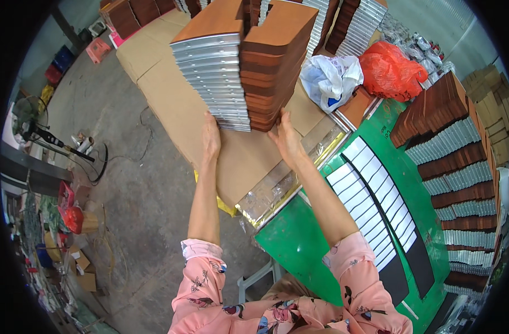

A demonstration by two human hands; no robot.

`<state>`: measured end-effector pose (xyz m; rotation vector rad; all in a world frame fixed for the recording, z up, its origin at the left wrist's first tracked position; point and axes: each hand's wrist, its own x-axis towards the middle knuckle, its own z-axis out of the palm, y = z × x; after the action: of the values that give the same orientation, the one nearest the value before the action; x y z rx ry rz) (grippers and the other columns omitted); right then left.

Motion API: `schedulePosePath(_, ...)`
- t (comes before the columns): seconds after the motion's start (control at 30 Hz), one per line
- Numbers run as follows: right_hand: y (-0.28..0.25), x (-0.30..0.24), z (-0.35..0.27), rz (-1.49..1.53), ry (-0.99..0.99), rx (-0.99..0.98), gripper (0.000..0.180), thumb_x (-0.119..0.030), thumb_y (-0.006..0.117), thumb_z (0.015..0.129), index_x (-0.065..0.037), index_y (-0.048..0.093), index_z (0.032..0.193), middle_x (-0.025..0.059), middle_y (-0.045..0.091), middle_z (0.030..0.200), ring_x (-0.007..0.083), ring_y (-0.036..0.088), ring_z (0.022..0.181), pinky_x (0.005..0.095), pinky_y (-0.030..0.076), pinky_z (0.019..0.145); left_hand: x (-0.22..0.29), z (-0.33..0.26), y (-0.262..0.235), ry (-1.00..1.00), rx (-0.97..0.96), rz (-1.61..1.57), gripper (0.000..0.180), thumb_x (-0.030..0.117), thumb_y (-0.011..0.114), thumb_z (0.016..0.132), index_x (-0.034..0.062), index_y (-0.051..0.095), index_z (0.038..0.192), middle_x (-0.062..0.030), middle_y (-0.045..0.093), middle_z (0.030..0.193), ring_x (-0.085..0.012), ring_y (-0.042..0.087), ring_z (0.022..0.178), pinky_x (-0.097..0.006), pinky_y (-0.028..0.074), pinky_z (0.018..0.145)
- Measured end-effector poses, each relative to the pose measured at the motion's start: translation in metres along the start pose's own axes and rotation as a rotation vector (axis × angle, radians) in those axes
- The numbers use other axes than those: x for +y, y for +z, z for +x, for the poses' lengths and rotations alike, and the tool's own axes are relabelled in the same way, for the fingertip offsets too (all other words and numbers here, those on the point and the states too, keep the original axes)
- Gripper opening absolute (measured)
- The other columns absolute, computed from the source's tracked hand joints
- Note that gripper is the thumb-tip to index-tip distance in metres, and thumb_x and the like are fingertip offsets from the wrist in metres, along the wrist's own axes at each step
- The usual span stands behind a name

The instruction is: The person is assembling wooden and plastic furniture components by hand.

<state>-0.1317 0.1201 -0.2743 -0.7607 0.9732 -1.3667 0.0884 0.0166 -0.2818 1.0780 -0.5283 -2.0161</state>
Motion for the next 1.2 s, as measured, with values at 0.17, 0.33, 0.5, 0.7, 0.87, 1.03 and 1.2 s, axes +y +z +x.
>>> schedulePosePath(0.17,-0.007,-0.002,-0.011,-0.059,0.051,-0.020,0.080,-0.066,0.021,0.092,-0.012,0.003,0.149,0.0048,0.003,0.156,0.0198,0.004,0.143,0.0475,0.009,0.113,-0.067,-0.027,0.012,0.649,0.211,0.597,0.082,0.061,0.016,0.095,-0.0059,0.052,0.124,-0.0153,0.058,0.119,-0.0223,0.054,0.107,-0.033,0.036,0.098)
schedulePosePath(0.33,-0.007,-0.008,-0.034,-0.071,0.052,0.042,0.078,-0.065,0.021,0.093,-0.013,0.008,0.149,0.0047,0.010,0.155,0.0206,0.009,0.141,0.0465,0.011,0.112,-0.089,-0.069,0.026,0.642,0.171,0.516,0.087,0.063,0.015,0.095,-0.0106,0.053,0.120,-0.0148,0.060,0.116,-0.0221,0.055,0.104,-0.034,0.038,0.098)
schedulePosePath(0.5,0.000,-0.016,-0.063,-0.103,0.068,-0.066,0.077,-0.066,0.023,0.092,-0.016,0.008,0.149,0.0049,0.009,0.155,0.0213,0.009,0.141,0.0474,0.013,0.111,-0.101,-0.090,0.016,0.544,0.108,0.496,0.082,0.065,0.022,0.093,-0.0043,0.039,0.134,-0.0147,0.050,0.131,-0.0251,0.045,0.120,-0.039,0.033,0.104)
schedulePosePath(0.7,-0.003,-0.006,-0.085,-0.075,0.101,-0.090,0.081,-0.066,0.025,0.091,-0.014,0.004,0.149,0.0048,0.005,0.155,0.0219,0.002,0.143,0.0502,0.011,0.111,-0.118,-0.102,0.009,0.636,0.103,0.455,0.084,0.061,0.019,0.095,-0.0113,0.048,0.125,-0.0175,0.054,0.125,-0.0246,0.051,0.115,-0.034,0.036,0.103)
schedulePosePath(0.87,-0.010,-0.007,-0.101,-0.104,0.066,-0.051,0.087,-0.065,0.025,0.091,-0.006,-0.005,0.148,0.0127,-0.006,0.155,0.0252,-0.008,0.143,0.0490,0.005,0.113,-0.119,-0.107,0.009,0.620,0.062,0.459,0.079,0.057,0.016,0.097,-0.0099,0.033,0.136,-0.0203,0.042,0.138,-0.0276,0.044,0.125,-0.037,0.029,0.109)
schedulePosePath(1.03,-0.030,-0.012,-0.135,-0.155,0.107,0.144,0.074,-0.049,0.040,0.096,0.003,0.016,0.144,0.0184,0.028,0.147,0.0298,0.029,0.136,0.0436,0.026,0.110,-0.122,-0.105,-0.008,0.679,-0.051,0.457,0.046,0.009,0.043,0.093,-0.0055,0.036,0.136,-0.0191,0.047,0.133,-0.0261,0.047,0.123,-0.032,0.035,0.105)
schedulePosePath(1.2,-0.028,-0.059,-0.223,-0.319,0.117,0.142,0.041,-0.029,0.042,0.099,0.001,0.048,0.126,0.0126,0.060,0.117,0.0192,0.056,0.107,0.0328,0.042,0.094,-0.130,-0.114,0.002,0.792,0.133,0.719,0.047,-0.011,0.047,0.080,-0.0064,0.047,0.127,-0.0168,0.060,0.117,-0.0216,0.058,0.109,-0.029,0.045,0.096)
